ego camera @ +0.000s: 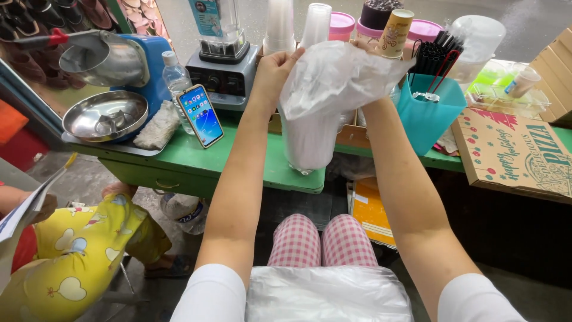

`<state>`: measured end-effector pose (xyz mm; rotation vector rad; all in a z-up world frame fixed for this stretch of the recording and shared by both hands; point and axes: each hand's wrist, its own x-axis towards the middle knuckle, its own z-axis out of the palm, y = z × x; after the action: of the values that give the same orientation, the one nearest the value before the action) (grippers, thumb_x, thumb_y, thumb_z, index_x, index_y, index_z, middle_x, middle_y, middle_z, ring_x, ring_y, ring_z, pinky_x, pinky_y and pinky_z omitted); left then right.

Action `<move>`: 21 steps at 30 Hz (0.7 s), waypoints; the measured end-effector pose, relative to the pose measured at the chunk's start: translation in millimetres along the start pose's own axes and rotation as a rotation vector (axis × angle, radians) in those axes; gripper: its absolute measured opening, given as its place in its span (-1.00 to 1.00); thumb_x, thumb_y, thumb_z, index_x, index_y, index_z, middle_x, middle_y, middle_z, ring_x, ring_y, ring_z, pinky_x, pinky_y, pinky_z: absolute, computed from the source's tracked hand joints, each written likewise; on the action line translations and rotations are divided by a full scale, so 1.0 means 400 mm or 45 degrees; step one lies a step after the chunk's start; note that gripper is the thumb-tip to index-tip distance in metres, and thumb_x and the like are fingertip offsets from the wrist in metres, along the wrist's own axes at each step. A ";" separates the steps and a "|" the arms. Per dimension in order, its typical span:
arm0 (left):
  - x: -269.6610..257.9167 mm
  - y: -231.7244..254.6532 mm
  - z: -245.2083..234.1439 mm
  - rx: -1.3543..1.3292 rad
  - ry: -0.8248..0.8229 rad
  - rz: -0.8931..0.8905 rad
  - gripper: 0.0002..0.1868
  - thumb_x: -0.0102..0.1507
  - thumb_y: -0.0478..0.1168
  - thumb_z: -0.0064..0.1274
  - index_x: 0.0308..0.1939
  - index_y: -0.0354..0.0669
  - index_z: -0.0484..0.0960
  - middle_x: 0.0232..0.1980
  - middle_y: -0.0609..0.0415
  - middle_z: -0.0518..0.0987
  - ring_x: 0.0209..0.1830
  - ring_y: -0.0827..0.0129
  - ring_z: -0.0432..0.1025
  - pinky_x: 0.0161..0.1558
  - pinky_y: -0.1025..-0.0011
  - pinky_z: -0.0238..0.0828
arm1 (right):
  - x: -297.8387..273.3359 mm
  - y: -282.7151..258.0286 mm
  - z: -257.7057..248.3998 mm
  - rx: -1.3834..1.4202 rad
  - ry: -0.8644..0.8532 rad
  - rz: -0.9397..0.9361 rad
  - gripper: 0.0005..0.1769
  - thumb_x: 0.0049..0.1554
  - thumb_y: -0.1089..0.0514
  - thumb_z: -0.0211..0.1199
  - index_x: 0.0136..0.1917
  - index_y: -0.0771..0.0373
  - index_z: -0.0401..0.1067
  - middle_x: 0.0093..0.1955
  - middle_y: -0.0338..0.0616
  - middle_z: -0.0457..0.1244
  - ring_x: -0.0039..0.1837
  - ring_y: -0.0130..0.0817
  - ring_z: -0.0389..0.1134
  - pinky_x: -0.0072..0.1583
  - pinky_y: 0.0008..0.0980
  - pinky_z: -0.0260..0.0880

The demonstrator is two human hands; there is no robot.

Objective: Opening and preparing plastic bags to cover stacks of disposable cups.

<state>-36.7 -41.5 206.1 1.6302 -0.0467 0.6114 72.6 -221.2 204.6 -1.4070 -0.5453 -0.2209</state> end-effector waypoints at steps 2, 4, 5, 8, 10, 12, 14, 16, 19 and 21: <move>0.016 0.001 0.005 -0.448 0.063 -0.303 -0.68 0.23 -0.06 0.17 -0.28 -0.29 0.73 -0.34 0.06 0.70 -0.37 0.36 0.56 -0.31 0.43 0.49 | 0.010 0.006 -0.001 0.033 0.003 0.082 -0.86 0.25 0.19 0.20 -0.17 0.17 0.49 -0.21 -0.34 0.25 -0.17 -0.51 0.27 -0.10 -0.52 0.33; 0.050 -0.025 0.009 -0.574 0.141 -0.435 -0.74 0.19 -0.13 0.20 -0.24 -0.29 0.75 -0.35 0.07 0.69 -0.36 0.35 0.55 -0.33 0.41 0.48 | 0.007 0.016 -0.005 0.050 0.003 0.126 -0.87 0.24 0.19 0.20 -0.17 0.17 0.49 -0.22 -0.34 0.25 -0.18 -0.51 0.28 -0.11 -0.52 0.33; 0.066 -0.039 0.012 -0.700 0.218 -0.567 -0.77 0.15 -0.21 0.24 -0.20 -0.28 0.77 -0.35 0.09 0.68 -0.34 0.34 0.54 -0.36 0.40 0.46 | 0.005 0.022 -0.009 0.066 0.005 0.169 -0.87 0.24 0.20 0.21 -0.17 0.17 0.49 -0.22 -0.34 0.25 -0.18 -0.51 0.28 -0.11 -0.53 0.32; 0.122 -0.119 -0.011 -0.895 0.190 -0.770 -0.75 0.19 -0.18 0.23 -0.09 -0.17 0.70 -0.15 0.01 0.74 -0.22 0.26 0.62 -0.17 0.35 0.63 | 0.004 0.031 0.023 0.096 0.016 0.254 -0.89 0.23 0.21 0.21 -0.17 0.18 0.48 -0.22 -0.34 0.26 -0.19 -0.51 0.28 -0.12 -0.54 0.32; 0.119 -0.152 -0.026 -0.941 0.133 -0.849 -0.86 0.16 -0.24 0.21 -0.23 -0.15 0.69 -0.29 0.09 0.71 -0.32 0.32 0.60 -0.27 0.39 0.63 | -0.025 0.043 0.016 0.112 0.022 0.297 -0.89 0.22 0.21 0.21 -0.16 0.18 0.48 -0.23 -0.34 0.26 -0.20 -0.51 0.28 -0.13 -0.54 0.32; 0.126 -0.205 -0.041 -0.986 0.078 -0.931 -0.97 0.12 -0.29 0.20 -0.37 -0.14 0.68 -0.43 0.16 0.67 -0.43 0.38 0.59 -0.37 0.43 0.62 | -0.040 0.054 0.012 0.128 0.026 0.343 -0.90 0.22 0.21 0.21 -0.16 0.18 0.48 -0.23 -0.34 0.26 -0.21 -0.51 0.29 -0.13 -0.54 0.31; 0.140 -0.283 -0.048 -1.028 0.158 -0.923 -0.91 0.21 -0.25 0.16 -0.22 -0.12 0.69 -0.41 0.14 0.68 -0.47 0.40 0.59 -0.50 0.51 0.57 | -0.044 0.065 0.006 0.160 0.037 0.434 -0.91 0.20 0.22 0.21 -0.16 0.19 0.48 -0.24 -0.34 0.26 -0.22 -0.51 0.29 -0.14 -0.55 0.31; 0.172 -0.412 -0.036 -1.047 0.189 -1.006 -0.83 0.15 -0.30 0.19 -0.19 -0.23 0.67 -0.29 0.07 0.67 -0.27 0.31 0.61 -0.21 0.39 0.58 | -0.039 0.086 0.012 0.176 0.049 0.485 -0.91 0.20 0.22 0.22 -0.16 0.19 0.48 -0.24 -0.34 0.27 -0.22 -0.51 0.29 -0.15 -0.56 0.30; 0.203 -0.581 -0.039 -1.070 0.231 -1.106 -0.79 0.04 -0.41 0.13 -0.23 -0.35 0.65 -0.25 0.01 0.63 -0.16 0.20 0.63 0.08 0.24 0.57 | -0.056 0.110 0.008 0.213 0.073 0.573 -0.92 0.19 0.23 0.22 -0.16 0.20 0.47 -0.24 -0.34 0.27 -0.24 -0.51 0.30 -0.16 -0.56 0.30; 0.179 -0.625 -0.033 -1.078 0.243 -1.133 -0.80 -0.01 -0.48 0.04 -0.31 -0.35 0.64 -0.32 0.01 0.60 -0.24 0.18 0.63 0.10 0.21 0.55 | -0.078 0.123 0.006 0.228 0.087 0.617 -0.93 0.18 0.23 0.22 -0.16 0.20 0.47 -0.25 -0.34 0.27 -0.24 -0.51 0.30 -0.16 -0.57 0.30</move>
<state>113.6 35.6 8.2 0.6393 0.4783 0.0113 67.9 -216.1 146.6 -1.3095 -0.1519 0.1659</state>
